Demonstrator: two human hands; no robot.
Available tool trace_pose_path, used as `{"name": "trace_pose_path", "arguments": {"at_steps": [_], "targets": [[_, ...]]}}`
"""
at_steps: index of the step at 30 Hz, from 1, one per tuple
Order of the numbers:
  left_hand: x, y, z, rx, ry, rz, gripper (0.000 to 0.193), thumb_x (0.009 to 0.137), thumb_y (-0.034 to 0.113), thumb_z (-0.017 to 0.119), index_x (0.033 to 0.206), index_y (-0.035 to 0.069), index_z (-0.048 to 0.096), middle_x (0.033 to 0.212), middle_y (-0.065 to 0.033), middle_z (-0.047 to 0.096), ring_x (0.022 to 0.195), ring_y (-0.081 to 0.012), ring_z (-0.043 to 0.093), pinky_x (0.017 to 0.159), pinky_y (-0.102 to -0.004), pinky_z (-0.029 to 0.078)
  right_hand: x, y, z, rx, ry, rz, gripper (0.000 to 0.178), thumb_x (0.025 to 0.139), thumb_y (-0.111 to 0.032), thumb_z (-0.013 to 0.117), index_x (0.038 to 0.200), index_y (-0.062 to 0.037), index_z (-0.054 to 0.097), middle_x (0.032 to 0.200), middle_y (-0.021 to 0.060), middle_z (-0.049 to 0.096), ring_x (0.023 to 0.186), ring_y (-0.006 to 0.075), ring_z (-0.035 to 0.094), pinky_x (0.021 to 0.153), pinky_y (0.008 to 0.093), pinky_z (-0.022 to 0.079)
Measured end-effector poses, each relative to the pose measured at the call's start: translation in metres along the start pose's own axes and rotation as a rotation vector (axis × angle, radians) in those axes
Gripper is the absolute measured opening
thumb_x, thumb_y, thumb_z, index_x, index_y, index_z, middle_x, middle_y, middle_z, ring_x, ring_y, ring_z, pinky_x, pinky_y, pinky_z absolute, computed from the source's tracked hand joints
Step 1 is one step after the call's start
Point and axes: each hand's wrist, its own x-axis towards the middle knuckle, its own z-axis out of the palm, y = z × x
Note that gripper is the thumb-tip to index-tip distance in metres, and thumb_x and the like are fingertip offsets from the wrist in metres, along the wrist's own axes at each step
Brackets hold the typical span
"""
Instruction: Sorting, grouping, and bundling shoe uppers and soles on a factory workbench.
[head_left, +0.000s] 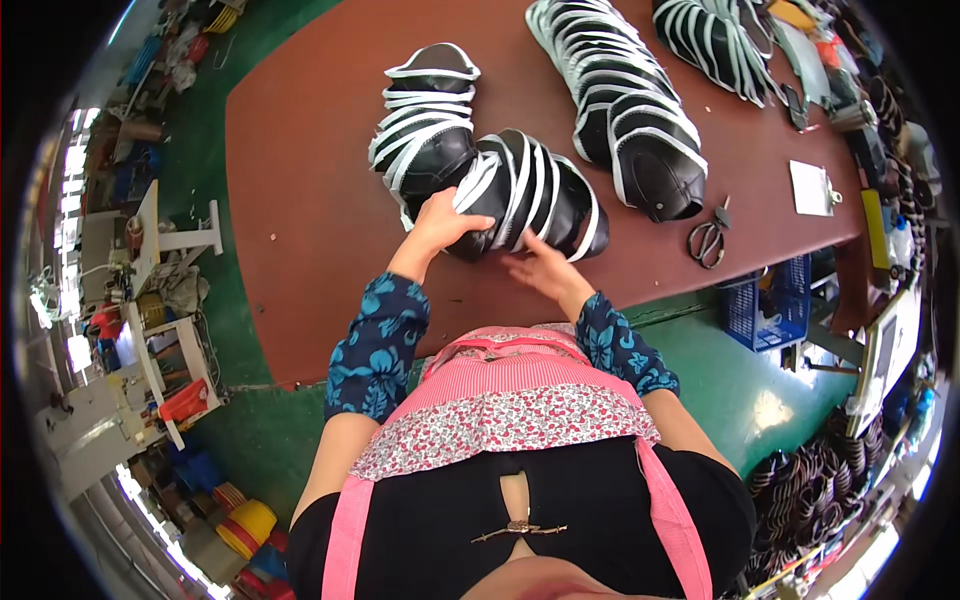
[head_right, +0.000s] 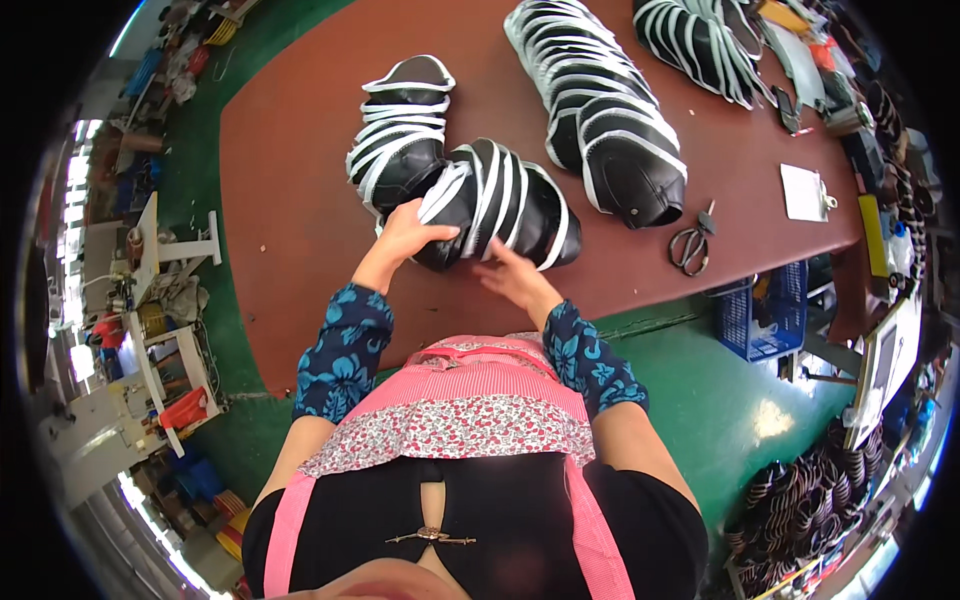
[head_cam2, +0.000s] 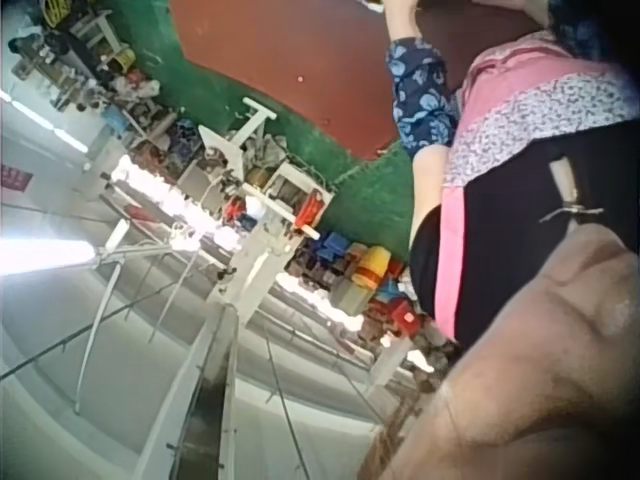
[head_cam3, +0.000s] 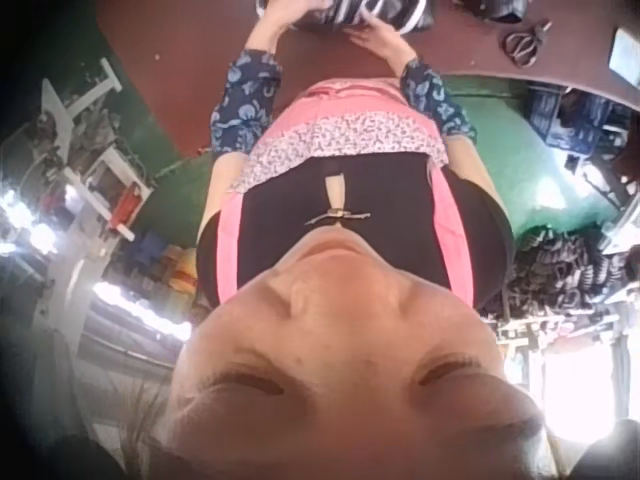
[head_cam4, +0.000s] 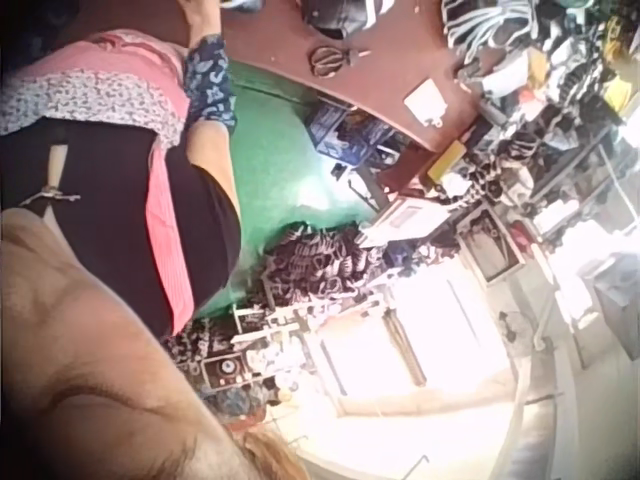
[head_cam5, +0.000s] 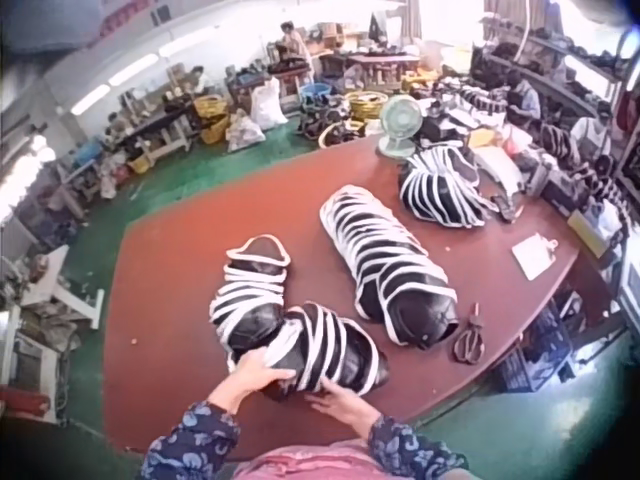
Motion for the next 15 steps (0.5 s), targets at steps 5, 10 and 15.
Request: {"name": "trace_pose_path", "arguments": {"at_steps": [5, 10, 15], "targets": [[-0.087, 0.017, -0.040, -0.581, -0.004, -0.085, 0.064, 0.085, 0.008, 0.092, 0.142, -0.004, 0.067, 0.126, -0.0093, 0.078, 0.113, -0.0173, 0.074, 0.102, -0.0356, 0.058, 0.033, -0.056, -0.013, 0.215, 0.128, -0.147, 0.089, 0.102, -0.066, 0.072, 0.164, -0.0110, 0.041, 0.158, 0.0214, 0.052, 0.141, 0.0368, 0.053, 0.119, 0.0541, 0.042], [-0.146, -0.019, -0.061, -1.029, -0.065, -0.030, 0.068, 0.090, 0.003, 0.086, 0.152, -0.003, 0.059, 0.138, -0.0100, 0.074, 0.123, -0.0168, 0.071, 0.110, -0.0344, 0.055, 0.017, -0.080, 0.026, 0.039, 0.108, -0.248, 0.111, 0.105, -0.072, 0.061, 0.174, 0.0026, 0.017, 0.169, 0.0282, 0.045, 0.156, 0.0388, 0.047, 0.123, 0.0489, 0.043], [-0.189, -0.049, -0.091, -1.324, -0.178, 0.138, 0.084, 0.081, 0.000, 0.085, 0.159, -0.002, 0.053, 0.145, -0.0117, 0.071, 0.133, -0.0234, 0.070, 0.118, -0.0374, 0.052, -0.068, -0.017, 0.140, -0.412, 0.084, -0.294, 0.096, 0.112, -0.071, 0.046, 0.174, -0.0006, 0.026, 0.168, 0.0207, 0.050, 0.150, 0.0306, 0.053, 0.124, 0.0452, 0.041]]}}
